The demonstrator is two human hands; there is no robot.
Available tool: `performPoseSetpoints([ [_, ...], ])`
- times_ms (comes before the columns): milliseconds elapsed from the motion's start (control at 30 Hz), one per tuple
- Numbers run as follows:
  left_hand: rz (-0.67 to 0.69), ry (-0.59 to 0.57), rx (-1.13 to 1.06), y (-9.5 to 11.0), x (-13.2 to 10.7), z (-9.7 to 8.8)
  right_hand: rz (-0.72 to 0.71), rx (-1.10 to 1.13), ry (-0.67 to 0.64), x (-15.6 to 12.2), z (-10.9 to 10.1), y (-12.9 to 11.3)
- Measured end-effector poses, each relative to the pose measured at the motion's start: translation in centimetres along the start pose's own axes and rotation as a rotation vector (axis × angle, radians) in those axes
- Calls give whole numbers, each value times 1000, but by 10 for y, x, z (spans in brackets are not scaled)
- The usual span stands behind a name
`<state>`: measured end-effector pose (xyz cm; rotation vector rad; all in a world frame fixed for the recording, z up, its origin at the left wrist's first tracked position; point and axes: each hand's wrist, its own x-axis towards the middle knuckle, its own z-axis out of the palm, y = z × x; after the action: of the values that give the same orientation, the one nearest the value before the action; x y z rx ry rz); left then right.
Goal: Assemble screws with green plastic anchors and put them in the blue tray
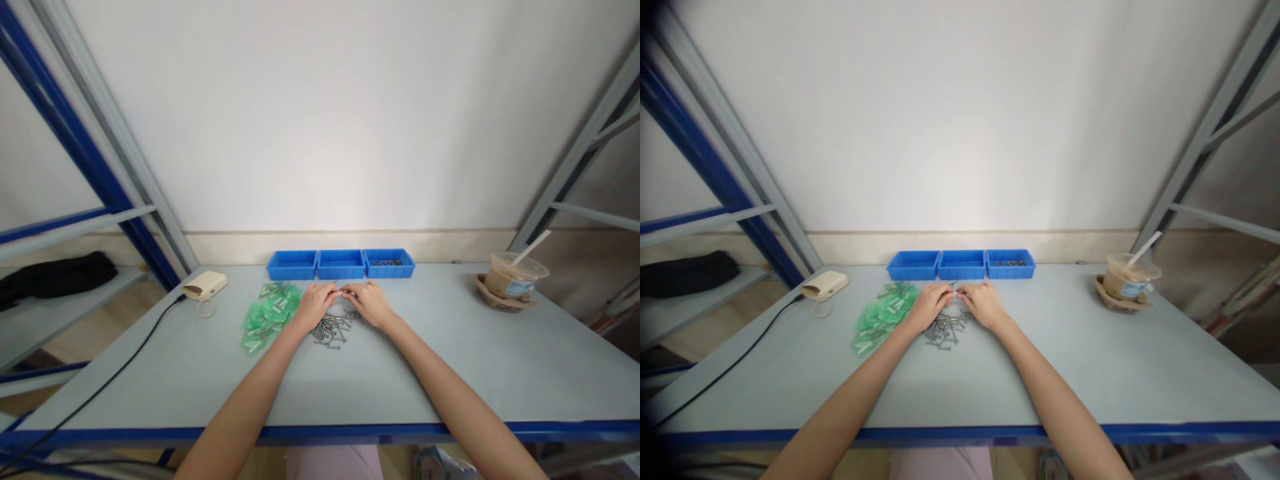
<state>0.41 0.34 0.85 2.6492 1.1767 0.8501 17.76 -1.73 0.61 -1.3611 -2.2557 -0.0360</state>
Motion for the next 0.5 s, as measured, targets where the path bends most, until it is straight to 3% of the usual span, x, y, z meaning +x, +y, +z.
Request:
performPoseSetpoints([
  [500, -13, -10, -69, -3, -1, 2, -31, -81, -12, -1, 2, -5],
])
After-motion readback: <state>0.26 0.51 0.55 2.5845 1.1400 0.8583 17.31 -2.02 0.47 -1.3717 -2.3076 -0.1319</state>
